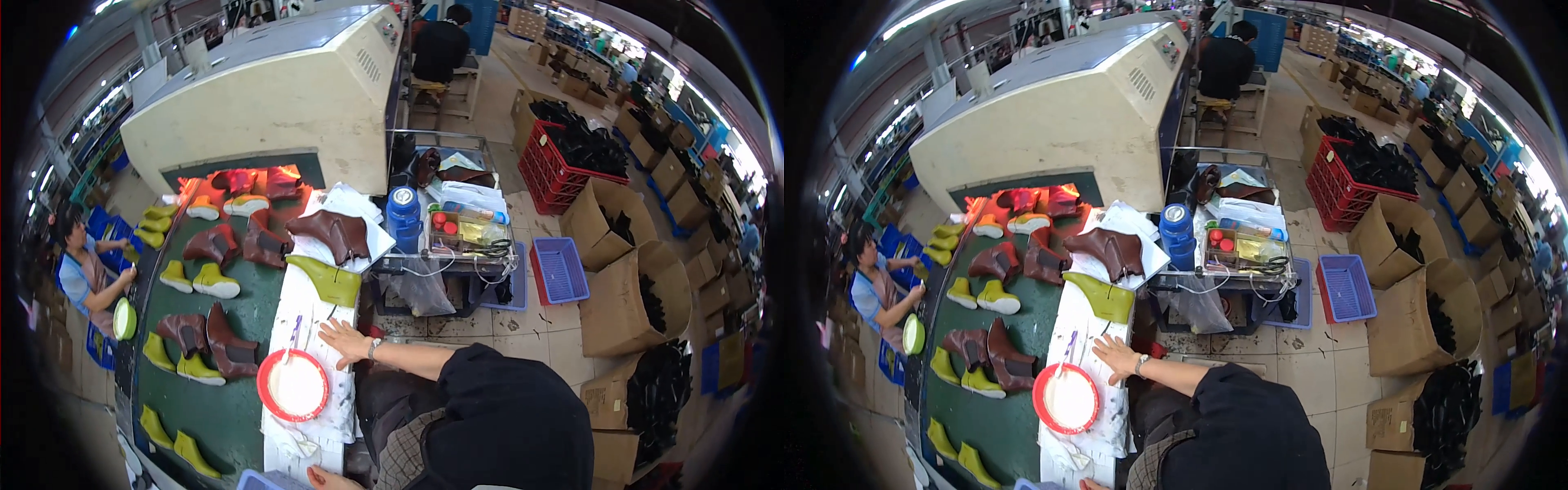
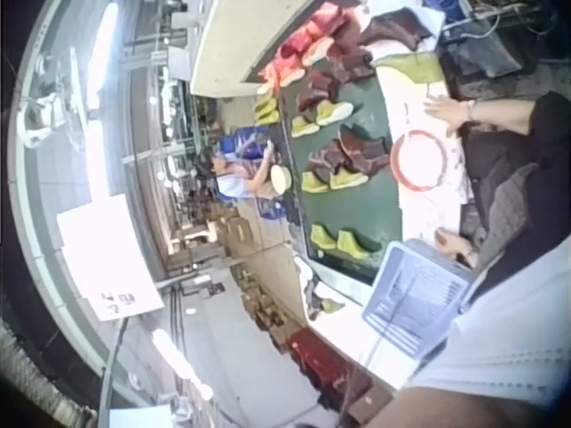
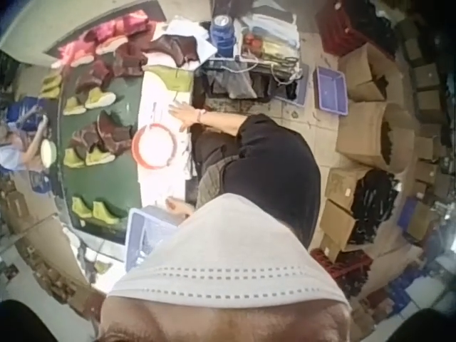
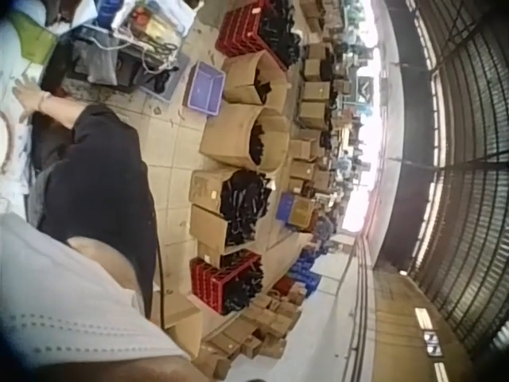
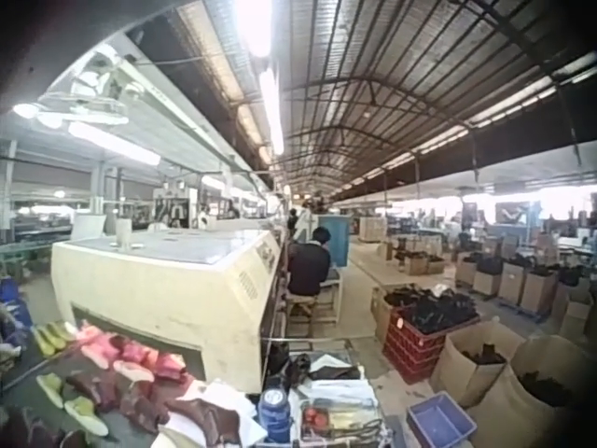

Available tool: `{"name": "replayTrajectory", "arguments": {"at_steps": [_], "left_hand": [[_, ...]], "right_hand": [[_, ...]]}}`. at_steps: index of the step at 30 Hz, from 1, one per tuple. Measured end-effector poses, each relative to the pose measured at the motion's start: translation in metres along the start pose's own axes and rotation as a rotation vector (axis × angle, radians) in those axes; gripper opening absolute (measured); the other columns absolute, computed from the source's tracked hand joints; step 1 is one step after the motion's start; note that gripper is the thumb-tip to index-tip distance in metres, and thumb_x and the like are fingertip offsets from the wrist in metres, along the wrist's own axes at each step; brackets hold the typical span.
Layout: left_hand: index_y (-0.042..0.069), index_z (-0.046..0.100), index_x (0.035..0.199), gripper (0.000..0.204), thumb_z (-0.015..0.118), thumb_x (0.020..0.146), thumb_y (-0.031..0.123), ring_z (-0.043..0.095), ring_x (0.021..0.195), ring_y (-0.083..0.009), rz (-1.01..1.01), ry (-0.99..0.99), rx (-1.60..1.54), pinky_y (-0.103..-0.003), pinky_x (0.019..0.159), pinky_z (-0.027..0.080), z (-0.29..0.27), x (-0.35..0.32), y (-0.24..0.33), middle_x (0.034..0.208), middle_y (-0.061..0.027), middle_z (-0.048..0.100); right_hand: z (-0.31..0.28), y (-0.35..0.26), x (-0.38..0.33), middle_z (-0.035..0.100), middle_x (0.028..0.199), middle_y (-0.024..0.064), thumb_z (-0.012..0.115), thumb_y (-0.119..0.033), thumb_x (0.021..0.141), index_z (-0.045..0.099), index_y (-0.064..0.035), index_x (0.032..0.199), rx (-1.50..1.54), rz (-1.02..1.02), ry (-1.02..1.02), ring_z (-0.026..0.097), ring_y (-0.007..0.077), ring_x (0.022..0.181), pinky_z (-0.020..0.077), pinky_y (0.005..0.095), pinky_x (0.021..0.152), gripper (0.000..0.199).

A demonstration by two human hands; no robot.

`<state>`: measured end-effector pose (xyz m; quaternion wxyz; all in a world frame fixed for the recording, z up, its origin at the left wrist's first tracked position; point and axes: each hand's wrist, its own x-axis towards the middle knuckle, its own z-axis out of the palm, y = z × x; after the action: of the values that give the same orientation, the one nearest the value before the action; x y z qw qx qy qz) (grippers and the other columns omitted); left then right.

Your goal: Applying white glue to the edges and interior of leather boot components using a brush and moving them onto a conveyor belt.

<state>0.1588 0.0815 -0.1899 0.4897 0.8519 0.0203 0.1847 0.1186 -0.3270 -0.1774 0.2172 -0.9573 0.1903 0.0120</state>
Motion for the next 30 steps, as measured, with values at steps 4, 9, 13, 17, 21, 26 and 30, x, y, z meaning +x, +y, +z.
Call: {"name": "replayTrajectory", "arguments": {"at_steps": [4,9,13,17,21,26,30], "left_hand": [[-0.005,0.064,0.126,0.037,0.067,0.098,0.02,0.065,0.097,-0.0204,-0.424,-0.174,-0.129,-0.03,0.077,0.052,-0.004,0.018,-0.05,0.115,-0.0145,0.07],[-0.001,0.061,0.129,0.034,0.064,0.1,0.017,0.053,0.069,-0.0101,-0.477,-0.148,-0.398,-0.024,0.055,0.041,-0.016,0.018,-0.024,0.093,-0.0048,0.067],[0.002,0.066,0.124,0.032,0.068,0.096,0.018,0.054,0.067,-0.0074,-0.503,-0.196,-0.264,-0.022,0.052,0.038,0.0,0.016,-0.005,0.087,-0.0011,0.068],[0.003,0.066,0.124,0.029,0.067,0.098,0.016,0.056,0.065,-0.0057,-0.487,-0.235,-0.297,-0.019,0.049,0.041,-0.003,0.019,-0.016,0.095,-0.0045,0.072],[0.003,0.066,0.124,0.029,0.066,0.098,0.016,0.057,0.066,-0.0062,-0.492,-0.24,-0.304,-0.019,0.05,0.041,-0.002,0.017,-0.019,0.096,-0.0046,0.072],[0.003,0.065,0.124,0.029,0.063,0.099,0.017,0.051,0.063,-0.0053,-0.45,-0.235,-0.288,-0.019,0.05,0.038,-0.006,0.018,-0.014,0.093,-0.001,0.068],[0.004,0.063,0.123,0.026,0.062,0.1,0.015,0.044,0.058,-0.0039,-0.536,-0.306,-0.496,-0.02,0.046,0.031,0.003,0.017,-0.034,0.08,0.0036,0.06]], "right_hand": [[0.002,0.006,0.001,0.031,0.157,0.0235,0.092,-0.054,0.053,0.033,0.001,0.152,-0.034,-0.091,-0.022,0.025,0.0478,0.146,0.0304,0.0545,0.117,0.128],[0.019,0.033,0.006,0.038,0.15,0.0281,0.093,-0.042,0.044,0.035,0.0023,0.15,0.122,-0.266,0.123,0.037,0.0409,0.141,0.028,0.0414,0.121,0.129],[-0.025,0.037,0.012,0.037,0.153,0.026,0.09,-0.026,0.054,0.036,0.0,0.151,-0.19,-0.326,-0.069,0.039,0.0455,0.137,0.0339,0.0462,0.117,0.114],[-0.016,0.037,0.019,0.026,0.162,0.0191,0.093,-0.015,0.056,0.027,-0.0091,0.157,-0.194,-0.259,-0.154,0.031,0.0458,0.145,0.04,0.0461,0.115,0.12],[-0.013,0.033,0.013,0.027,0.162,0.0179,0.092,-0.012,0.059,0.027,-0.0111,0.157,-0.186,-0.186,-0.156,0.031,0.0451,0.145,0.0391,0.0482,0.116,0.118],[-0.029,0.012,0.018,0.034,0.154,0.0291,0.084,-0.028,0.069,0.032,0.0036,0.152,-0.216,-0.331,-0.093,0.034,0.045,0.143,0.0292,0.0469,0.121,0.103],[-0.001,0.047,0.009,0.04,0.147,0.0294,0.083,-0.035,0.067,0.043,0.0034,0.142,-0.021,-0.355,0.22,0.044,0.0447,0.134,0.0325,0.0502,0.117,0.093]]}}
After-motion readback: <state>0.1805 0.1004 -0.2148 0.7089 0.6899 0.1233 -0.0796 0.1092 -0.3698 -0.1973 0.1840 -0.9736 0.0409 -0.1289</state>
